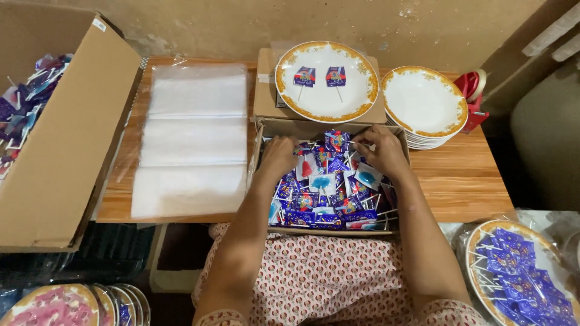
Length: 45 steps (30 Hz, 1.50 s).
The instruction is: Arranging individually wrapped lollipops from a box onto decorative plates in a circular pattern.
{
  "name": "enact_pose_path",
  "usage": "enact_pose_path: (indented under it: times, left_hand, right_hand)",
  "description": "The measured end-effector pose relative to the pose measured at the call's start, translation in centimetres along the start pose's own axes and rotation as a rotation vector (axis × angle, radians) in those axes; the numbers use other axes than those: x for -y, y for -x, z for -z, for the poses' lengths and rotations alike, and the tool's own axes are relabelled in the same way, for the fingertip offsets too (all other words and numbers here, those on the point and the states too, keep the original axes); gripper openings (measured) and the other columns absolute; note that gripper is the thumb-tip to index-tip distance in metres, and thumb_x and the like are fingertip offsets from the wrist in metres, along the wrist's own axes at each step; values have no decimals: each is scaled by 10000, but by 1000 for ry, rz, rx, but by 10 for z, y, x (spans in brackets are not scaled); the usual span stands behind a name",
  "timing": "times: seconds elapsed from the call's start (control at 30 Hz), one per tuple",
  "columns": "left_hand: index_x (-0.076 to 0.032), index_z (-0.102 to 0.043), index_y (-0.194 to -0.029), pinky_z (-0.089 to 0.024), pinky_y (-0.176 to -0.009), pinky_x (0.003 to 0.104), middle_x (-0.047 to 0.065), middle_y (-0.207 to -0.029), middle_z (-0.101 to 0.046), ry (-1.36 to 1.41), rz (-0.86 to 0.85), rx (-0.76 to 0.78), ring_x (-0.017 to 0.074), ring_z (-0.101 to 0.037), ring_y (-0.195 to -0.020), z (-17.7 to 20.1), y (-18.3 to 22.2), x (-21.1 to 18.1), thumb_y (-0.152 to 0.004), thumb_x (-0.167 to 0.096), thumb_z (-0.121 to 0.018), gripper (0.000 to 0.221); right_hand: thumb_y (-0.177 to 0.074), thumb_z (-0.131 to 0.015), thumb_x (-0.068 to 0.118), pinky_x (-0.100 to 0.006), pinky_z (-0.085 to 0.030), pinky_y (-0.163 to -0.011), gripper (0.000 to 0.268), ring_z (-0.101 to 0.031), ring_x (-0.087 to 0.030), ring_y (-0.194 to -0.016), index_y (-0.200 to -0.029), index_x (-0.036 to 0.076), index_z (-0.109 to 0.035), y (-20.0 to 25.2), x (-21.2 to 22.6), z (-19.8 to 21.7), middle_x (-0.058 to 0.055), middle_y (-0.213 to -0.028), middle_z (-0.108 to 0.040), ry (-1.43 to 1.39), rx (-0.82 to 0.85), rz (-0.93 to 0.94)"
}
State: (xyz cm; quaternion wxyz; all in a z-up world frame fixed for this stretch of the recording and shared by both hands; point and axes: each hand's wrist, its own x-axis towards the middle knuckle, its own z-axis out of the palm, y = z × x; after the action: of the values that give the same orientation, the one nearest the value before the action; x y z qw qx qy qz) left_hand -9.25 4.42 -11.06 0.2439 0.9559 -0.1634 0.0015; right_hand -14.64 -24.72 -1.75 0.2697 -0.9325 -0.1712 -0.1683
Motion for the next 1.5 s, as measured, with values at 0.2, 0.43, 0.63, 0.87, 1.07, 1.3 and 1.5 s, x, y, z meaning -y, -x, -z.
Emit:
enact_pose_path:
  times: [0.2, 0.43, 0.63, 0.87, 1.07, 1.3, 1.5]
  left_hand:
    - [-55, -668, -1027, -524, -817, 571, 243, -882, -698, 275, -54, -212, 498, -672, -926, 93, 45, -52, -915, -190, -667, 175]
    - [-101, -697, -1191, -518, -936, 571, 263, -1123, -675, 404, -105, -180, 527, -626, -1103, 109, 60, -53, -914, -99, -583, 299]
    - [-21, -667, -1239, -546, -899, 567, 239, -1045, -693, 240, -140, -33, 477, -679, -1031, 74, 45, -44, -892, -72, -626, 353]
    - [-94, -711, -1022, -587, -821, 523, 143, -913, -707, 22, -85, 22, 417, -739, -927, 33, 27, -20, -936, -146, -609, 143]
    - [-66, -730, -994, -570, -840, 546, 199, -905, -685, 152, -109, -35, 470, -713, -936, 97, 53, -40, -915, -123, -666, 116]
    - [-148, -743, -1026, -563, -847, 490, 118, -877, -711, 412, -71, -291, 378, -714, -943, 140, 70, -62, -953, -222, -695, 114]
    - [-212, -728, -987, -575, -835, 464, 53, -838, -696, 282, 33, -439, 310, -720, -923, 116, 58, -53, -963, -320, -680, 120]
  right_hand:
    - [-835, -851, 205, -342, -532, -807, 151, -679, -219, -829, -971, 179, -790, 0, -2, 3, -49, -835, -650, -153, -44, -19]
    - [-830, -851, 151, -348, -523, -782, 155, -678, -232, -794, -978, 159, -805, 1, -9, 3, -79, -818, -655, -191, -66, -27]
    - [-818, -857, 147, -335, -523, -781, 158, -680, -212, -791, -968, 161, -810, 0, -8, 3, -70, -807, -664, -199, -59, -27]
    - [-815, -863, 172, -356, -515, -751, 168, -663, -235, -771, -970, 142, -806, 1, -2, 8, -96, -791, -655, -167, -13, -35]
    - [-816, -847, 135, -349, -503, -716, 173, -609, -207, -717, -982, 113, -806, 3, 1, 9, -100, -766, -643, -275, 48, -96]
    - [-832, -866, 114, -259, -456, -699, 197, -524, -97, -739, -1016, 78, -806, -2, 60, 40, -22, -776, -631, -603, -59, -159]
    - [-866, -864, 299, -333, -510, -697, 163, -655, -189, -716, -1010, 232, -823, -45, 12, 15, 9, -785, -649, -12, -191, -179]
